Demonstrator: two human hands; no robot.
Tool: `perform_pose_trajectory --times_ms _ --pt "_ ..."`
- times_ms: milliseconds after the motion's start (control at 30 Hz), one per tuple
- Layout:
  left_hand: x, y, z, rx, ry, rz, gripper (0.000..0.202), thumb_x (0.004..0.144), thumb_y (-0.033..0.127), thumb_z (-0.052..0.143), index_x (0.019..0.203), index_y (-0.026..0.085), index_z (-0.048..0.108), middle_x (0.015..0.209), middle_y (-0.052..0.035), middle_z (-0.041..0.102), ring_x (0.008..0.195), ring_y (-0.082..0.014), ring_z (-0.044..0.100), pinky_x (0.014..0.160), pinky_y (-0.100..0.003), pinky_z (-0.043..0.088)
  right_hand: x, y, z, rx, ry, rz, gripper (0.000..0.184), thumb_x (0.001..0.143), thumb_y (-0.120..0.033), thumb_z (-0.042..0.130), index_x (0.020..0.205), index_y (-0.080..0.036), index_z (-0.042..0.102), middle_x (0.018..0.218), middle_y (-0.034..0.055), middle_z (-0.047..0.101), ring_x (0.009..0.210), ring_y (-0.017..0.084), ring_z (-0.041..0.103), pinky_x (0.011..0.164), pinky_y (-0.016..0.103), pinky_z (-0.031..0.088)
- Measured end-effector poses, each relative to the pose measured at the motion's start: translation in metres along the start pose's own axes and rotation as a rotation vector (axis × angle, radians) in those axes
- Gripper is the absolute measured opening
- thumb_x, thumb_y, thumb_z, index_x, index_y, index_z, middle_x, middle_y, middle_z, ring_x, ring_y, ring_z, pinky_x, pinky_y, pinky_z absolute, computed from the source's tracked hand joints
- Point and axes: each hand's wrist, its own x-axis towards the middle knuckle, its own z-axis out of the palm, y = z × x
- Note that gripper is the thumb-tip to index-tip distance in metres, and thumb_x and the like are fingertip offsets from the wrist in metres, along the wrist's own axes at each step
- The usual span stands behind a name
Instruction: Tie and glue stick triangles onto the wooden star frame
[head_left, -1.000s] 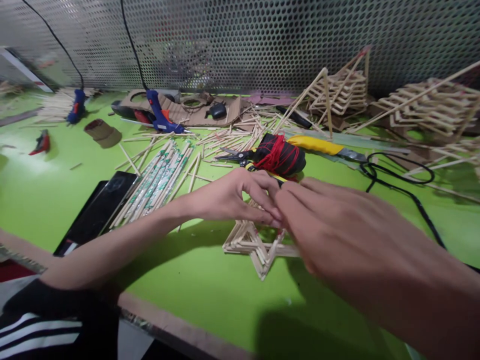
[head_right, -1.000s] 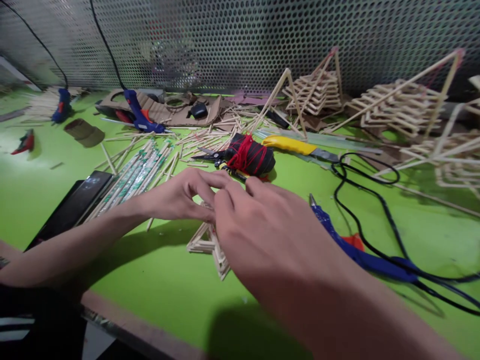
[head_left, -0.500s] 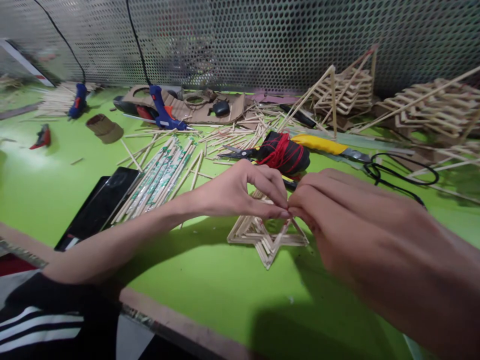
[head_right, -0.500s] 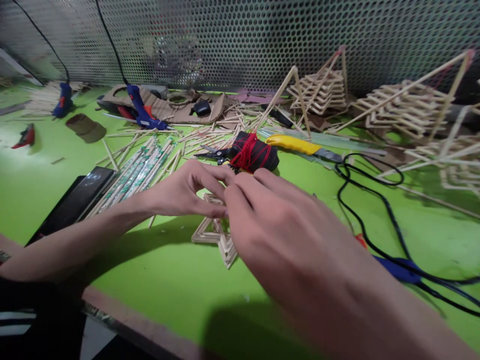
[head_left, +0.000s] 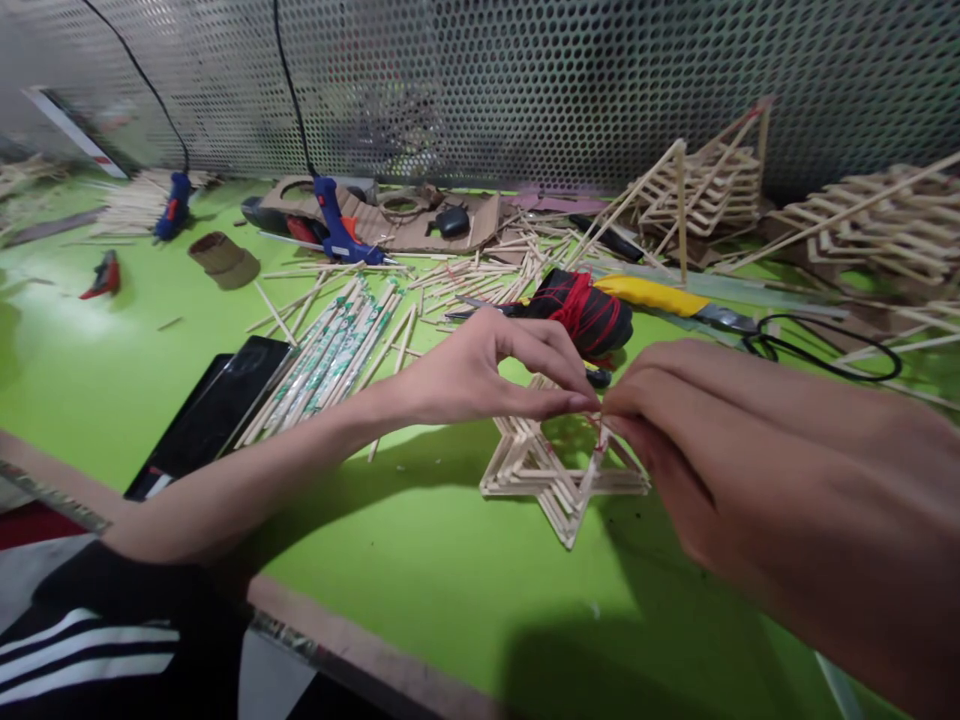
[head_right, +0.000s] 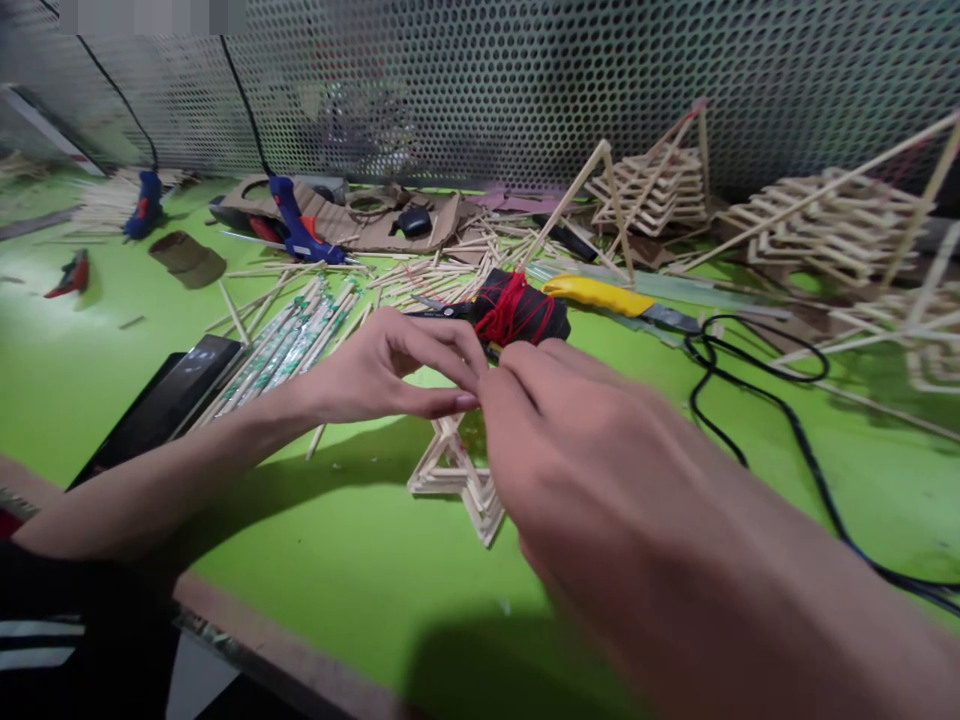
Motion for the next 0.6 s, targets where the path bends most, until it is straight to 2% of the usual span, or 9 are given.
perform_pose_trajectory --times_ms 100,233,367,600 --pt "0.0001 0.0009 0.0011 0.008 0.0 -0.018 0.012 0.081 0.023 0.078 0.091 0.017 0.08 0.095 -0.0089 0.072 0.089 -0.0152 0.066 0.081 -0.03 0.054 -0.0013 0.0014 -0.001 -0.027 0.011 0.01 0.019 0.084 -0.008 0.045 0.098 -0.014 0.056 0.086 0.0091 0.057 0.068 0.02 0.05 0.054 0.034 0.034" --pt "-0.0002 -0.0001 0.0024 0.0 0.018 -0.035 0.013 0.08 0.024 0.079 0.091 0.018 0.08 0.095 -0.0079 0.073 0.09 -0.015 0.066 0.081 -0.029 0.054 -0.002 -0.0004 -0.0004 -0.055 0.034 0.037 0.022 0.085 -0.01 0.042 0.098 -0.014 0.058 0.098 0.0133 0.063 0.069 0.021 0.053 0.054 0.034 0.034" --pt "-0.0005 -0.001 0.0029 -0.008 0.029 -0.017 0.014 0.079 0.025 0.079 0.091 0.018 0.08 0.096 -0.0081 0.073 0.091 -0.0151 0.067 0.081 -0.028 0.053 -0.0014 -0.0022 -0.0011 -0.072 0.064 0.05 0.021 0.086 -0.013 0.042 0.098 -0.015 0.059 0.095 0.0116 0.066 0.07 0.021 0.056 0.054 0.033 0.033" --pt "-0.0003 0.0014 0.0035 0.009 -0.004 0.013 0.013 0.082 0.023 0.077 0.093 0.016 0.08 0.096 -0.0083 0.072 0.092 -0.0132 0.066 0.082 -0.025 0.054 -0.0043 -0.0006 -0.0032 -0.047 0.036 0.041 0.023 0.085 -0.015 0.043 0.102 -0.016 0.058 0.103 0.0117 0.066 0.082 0.024 0.061 0.057 0.032 0.039"
